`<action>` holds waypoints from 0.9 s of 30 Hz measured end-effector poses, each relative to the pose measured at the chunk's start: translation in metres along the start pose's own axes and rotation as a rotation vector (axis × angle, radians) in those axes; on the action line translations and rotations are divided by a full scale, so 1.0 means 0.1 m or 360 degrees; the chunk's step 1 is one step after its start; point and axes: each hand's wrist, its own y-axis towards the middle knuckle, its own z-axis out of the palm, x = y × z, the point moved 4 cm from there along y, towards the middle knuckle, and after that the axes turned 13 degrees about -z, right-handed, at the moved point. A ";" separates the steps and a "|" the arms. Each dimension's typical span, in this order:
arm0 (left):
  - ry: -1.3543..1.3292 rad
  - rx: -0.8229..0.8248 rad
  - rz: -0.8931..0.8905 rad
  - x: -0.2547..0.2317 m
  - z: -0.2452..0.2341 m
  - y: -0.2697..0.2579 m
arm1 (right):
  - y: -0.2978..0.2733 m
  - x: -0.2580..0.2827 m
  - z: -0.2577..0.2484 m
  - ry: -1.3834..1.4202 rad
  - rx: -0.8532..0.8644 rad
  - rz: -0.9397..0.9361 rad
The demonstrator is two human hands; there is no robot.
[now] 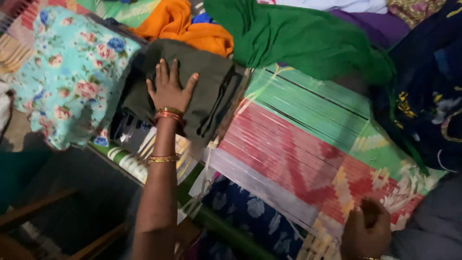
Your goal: The person folds a blue shirt and a pair of dark green pants on a bed covered in various textiles.
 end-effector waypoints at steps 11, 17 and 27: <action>0.0049 -0.0131 0.0027 0.00 0.07 -0.05 | 0.15 0.36 -0.09 -0.0431 0.0231 -0.0483; -0.0034 0.0187 0.0007 -0.50 -0.12 -0.32 | 0.36 -0.10 -0.27 -0.0581 0.0411 -0.0757; 0.0071 0.0494 0.1107 -2.25 0.87 -2.29 | 0.78 -1.15 -1.21 -0.0322 -0.0343 -0.0180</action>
